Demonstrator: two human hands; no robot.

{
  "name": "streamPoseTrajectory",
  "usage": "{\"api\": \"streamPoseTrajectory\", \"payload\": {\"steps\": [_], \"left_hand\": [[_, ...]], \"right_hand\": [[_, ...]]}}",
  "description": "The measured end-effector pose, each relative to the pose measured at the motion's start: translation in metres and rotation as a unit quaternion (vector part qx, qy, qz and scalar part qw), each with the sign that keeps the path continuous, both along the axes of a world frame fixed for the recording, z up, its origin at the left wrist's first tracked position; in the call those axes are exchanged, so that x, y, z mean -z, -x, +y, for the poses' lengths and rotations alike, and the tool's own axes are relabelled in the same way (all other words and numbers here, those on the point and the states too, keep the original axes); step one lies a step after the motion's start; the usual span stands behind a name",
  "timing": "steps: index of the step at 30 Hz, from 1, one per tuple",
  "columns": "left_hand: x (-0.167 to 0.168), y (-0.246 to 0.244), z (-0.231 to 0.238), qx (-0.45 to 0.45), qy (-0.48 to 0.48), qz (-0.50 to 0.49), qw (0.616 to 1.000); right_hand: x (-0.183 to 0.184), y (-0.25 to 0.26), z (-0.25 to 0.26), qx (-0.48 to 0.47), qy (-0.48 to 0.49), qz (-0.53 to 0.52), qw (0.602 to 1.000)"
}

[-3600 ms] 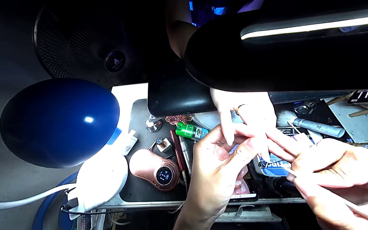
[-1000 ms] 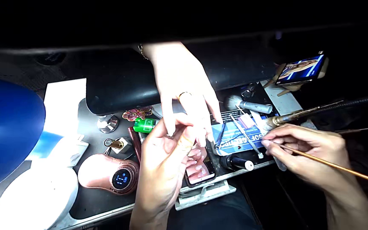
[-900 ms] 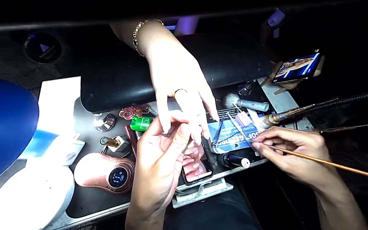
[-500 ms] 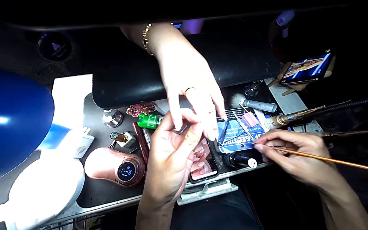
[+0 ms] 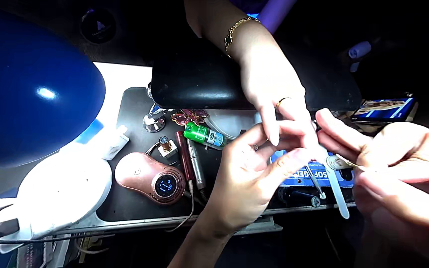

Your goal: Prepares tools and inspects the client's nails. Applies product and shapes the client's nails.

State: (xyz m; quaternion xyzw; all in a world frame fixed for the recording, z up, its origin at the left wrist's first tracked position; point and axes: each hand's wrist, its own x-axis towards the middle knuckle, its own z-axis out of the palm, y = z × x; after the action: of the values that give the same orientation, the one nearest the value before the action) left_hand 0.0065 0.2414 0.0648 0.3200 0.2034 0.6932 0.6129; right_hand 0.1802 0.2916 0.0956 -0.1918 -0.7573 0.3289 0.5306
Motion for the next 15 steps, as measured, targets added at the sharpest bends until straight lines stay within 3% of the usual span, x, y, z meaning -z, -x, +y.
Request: {"api": "streamPoseTrajectory", "payload": {"steps": [5, 15], "left_hand": [[-0.0025, -0.0019, 0.0021, -0.006, -0.012, 0.000, 1.000], [-0.0050, -0.0021, 0.0021, -0.025, -0.030, 0.018, 0.999]], "right_hand": [[0.0034, -0.0048, -0.0009, 0.009, 0.035, 0.002, 0.999], [0.0001, -0.0025, -0.0051, 0.000, 0.002, -0.022, 1.000]]}}
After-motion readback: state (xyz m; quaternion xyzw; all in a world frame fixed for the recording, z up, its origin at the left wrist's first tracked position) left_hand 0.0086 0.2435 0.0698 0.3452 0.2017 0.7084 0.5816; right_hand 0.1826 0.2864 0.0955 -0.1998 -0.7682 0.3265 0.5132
